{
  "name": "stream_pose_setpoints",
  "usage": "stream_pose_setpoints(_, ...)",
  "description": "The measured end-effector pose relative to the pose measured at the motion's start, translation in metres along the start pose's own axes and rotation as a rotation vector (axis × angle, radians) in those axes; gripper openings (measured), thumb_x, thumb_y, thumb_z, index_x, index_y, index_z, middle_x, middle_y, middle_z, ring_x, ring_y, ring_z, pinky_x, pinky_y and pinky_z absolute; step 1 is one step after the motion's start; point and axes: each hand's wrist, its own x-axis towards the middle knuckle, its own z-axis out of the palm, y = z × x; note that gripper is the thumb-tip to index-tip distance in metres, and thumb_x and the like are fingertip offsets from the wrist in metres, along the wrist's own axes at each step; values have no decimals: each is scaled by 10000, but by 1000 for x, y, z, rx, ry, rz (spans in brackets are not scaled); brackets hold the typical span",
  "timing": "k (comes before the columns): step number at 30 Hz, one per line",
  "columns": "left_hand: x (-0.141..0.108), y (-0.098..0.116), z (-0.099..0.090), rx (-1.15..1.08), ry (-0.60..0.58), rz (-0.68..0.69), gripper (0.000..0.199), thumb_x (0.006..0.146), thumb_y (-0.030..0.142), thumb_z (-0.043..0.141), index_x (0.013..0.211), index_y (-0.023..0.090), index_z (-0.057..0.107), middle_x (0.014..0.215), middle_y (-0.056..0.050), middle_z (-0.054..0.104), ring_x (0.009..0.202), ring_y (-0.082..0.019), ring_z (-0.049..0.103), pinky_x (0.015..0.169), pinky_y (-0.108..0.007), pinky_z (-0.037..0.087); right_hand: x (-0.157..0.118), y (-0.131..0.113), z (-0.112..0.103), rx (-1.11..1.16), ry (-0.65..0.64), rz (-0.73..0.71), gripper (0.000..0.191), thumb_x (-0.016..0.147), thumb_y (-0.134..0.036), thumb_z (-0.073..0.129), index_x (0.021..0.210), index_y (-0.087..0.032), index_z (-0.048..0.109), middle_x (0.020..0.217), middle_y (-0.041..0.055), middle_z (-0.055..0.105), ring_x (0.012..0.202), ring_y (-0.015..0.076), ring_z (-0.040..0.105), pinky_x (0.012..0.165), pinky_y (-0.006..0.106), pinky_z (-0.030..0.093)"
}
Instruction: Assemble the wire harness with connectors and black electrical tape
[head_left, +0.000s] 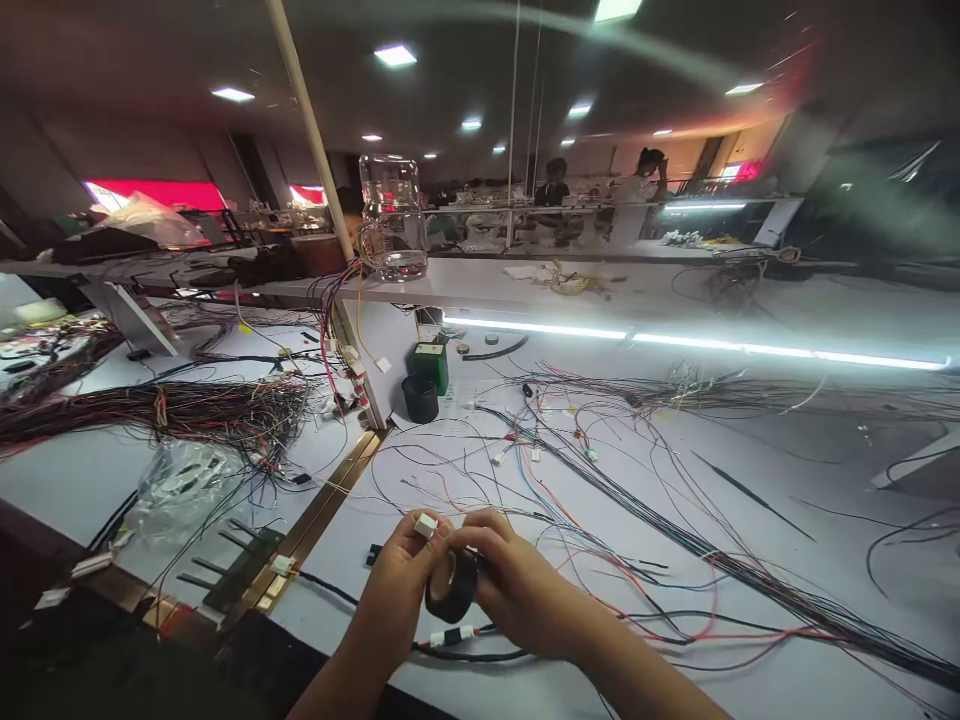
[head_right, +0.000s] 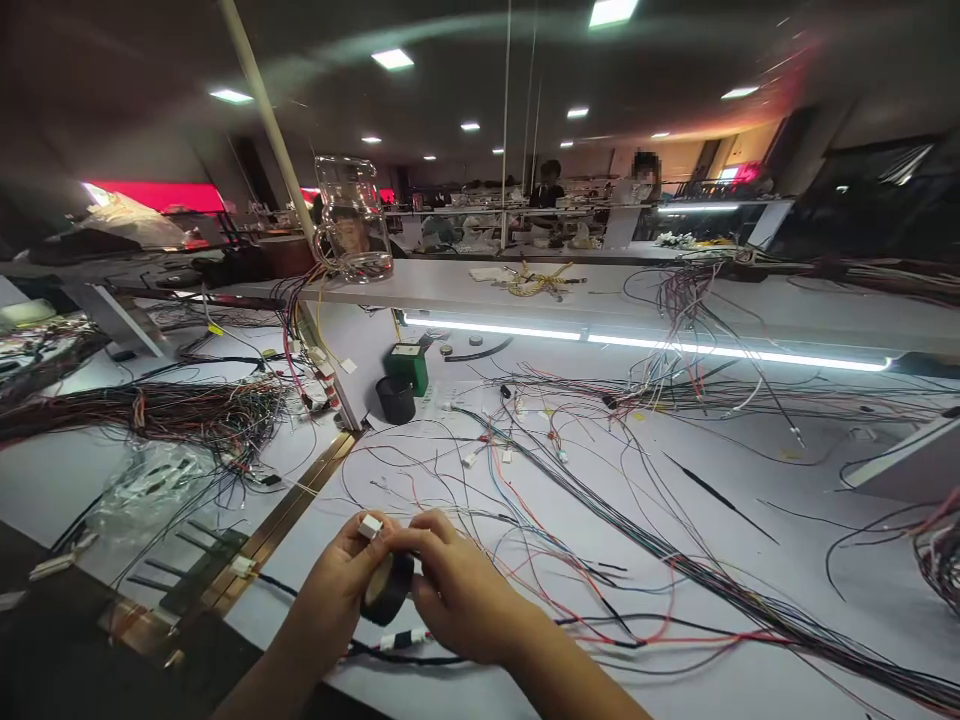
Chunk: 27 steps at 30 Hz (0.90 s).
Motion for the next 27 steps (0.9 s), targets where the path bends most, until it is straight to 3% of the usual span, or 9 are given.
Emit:
stream_pose_setpoints(4,2,-7,-3,-33,1,4,247,762,404,705,811,191,592,805,2,608,736,-137,541,737,-265,437,-1,7,16,24,122,-28,349,802,-121,516,1091,-305,579,1053,38,539,915,170,559,787,326,472)
stream_pose_setpoints(6,1,-10,-4,-16,3,32,231,767,395,702,800,186,609,747,5,586,684,-125,505,712,-261,420,0,14,22,248,232,190,194,863,-233,490,1042,-268,557,834,11,547,707,145,552,604,276,466)
stream_pose_setpoints(8,0,-11,-5,48,4,76,218,761,384,711,784,183,631,719,1,567,663,-121,478,694,-257,403,2,21,22,530,293,487,190,887,-341,475,1051,-249,506,650,-49,461,470,90,427,413,201,333)
stream_pose_setpoints(10,0,-8,-5,140,-17,162,207,747,379,721,765,187,646,737,-12,562,693,-136,487,702,-267,406,4,26,16,724,217,692,237,857,-386,523,1038,-240,477,616,-83,417,366,42,282,343,170,180)
stream_pose_setpoints(12,1,-3,-6,219,-57,296,200,741,381,721,733,197,643,824,-38,590,812,-178,526,764,-290,421,5,27,7,790,86,749,307,798,-379,605,1038,-241,472,729,-69,487,349,7,235,331,168,123)
stream_pose_setpoints(16,5,8,-6,389,-36,372,197,789,397,667,758,204,649,859,-57,643,898,-213,567,804,-311,436,0,18,-7,706,37,603,386,793,-260,554,1161,-273,438,1029,7,544,425,7,379,384,170,272)
stream_pose_setpoints(18,7,11,-4,416,7,302,219,796,420,654,803,201,647,786,-38,643,766,-186,580,726,-294,450,-4,12,-6,496,83,395,412,776,-166,519,1169,-277,467,1128,44,531,564,47,484,514,209,412)
stream_pose_setpoints(21,9,8,0,308,37,242,272,754,448,691,829,192,642,818,-37,662,802,-194,603,744,-286,465,-5,7,1,78,124,64,384,799,-116,502,1123,-307,578,1274,59,477,733,98,535,703,290,475)
stream_pose_setpoints(27,16,-12,0,-17,74,74,321,739,444,717,883,177,613,767,-36,677,718,-170,614,721,-299,480,-11,17,18,97,233,73,171,862,-222,506,1009,-269,580,1001,34,619,889,172,596,754,300,493)
